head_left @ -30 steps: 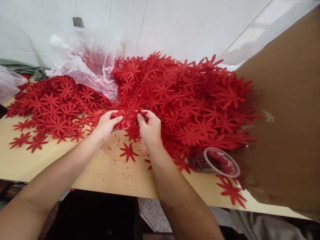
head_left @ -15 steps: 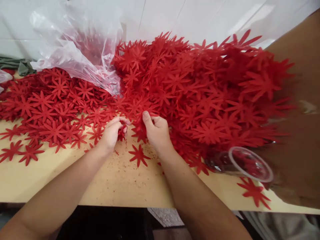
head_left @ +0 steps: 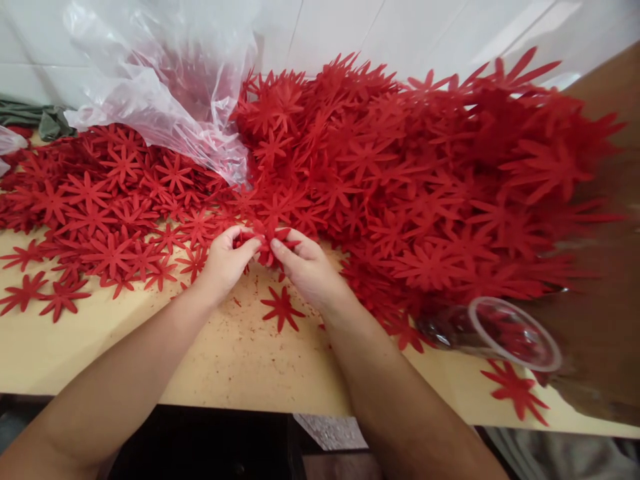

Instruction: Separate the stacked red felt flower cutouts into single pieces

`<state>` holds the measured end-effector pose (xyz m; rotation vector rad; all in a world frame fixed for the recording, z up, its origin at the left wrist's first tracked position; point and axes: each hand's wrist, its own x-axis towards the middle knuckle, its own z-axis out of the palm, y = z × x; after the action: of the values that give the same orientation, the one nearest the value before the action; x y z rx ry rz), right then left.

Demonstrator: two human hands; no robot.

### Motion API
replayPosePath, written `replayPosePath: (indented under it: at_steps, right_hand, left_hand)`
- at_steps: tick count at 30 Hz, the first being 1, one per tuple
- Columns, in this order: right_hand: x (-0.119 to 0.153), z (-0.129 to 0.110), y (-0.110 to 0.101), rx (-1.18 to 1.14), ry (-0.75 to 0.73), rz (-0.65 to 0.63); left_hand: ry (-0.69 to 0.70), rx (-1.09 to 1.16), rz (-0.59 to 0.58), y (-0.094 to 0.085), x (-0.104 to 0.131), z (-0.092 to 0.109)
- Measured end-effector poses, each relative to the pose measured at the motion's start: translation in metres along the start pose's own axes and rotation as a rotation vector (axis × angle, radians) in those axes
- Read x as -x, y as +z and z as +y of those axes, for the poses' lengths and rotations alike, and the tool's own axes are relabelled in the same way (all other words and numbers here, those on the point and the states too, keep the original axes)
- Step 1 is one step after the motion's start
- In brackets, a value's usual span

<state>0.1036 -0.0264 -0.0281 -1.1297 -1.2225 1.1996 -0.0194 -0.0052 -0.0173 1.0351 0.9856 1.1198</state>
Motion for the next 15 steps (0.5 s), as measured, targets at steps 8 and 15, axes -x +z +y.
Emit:
replayPosePath:
  at_steps: [8,15]
  right_hand:
    - [0.0000,-0.0013,-0.0020,0.190,-0.148,0.061]
    - [0.0042,-0.0057,0.0044,0.109,-0.136,0.049]
  left_hand:
    - [0.080,-0.065,0.034,-0.0012,-0.0004,-0.0008]
    - [0.144,-0.141,0.024,-0.0036,-0.0026,-0.0004]
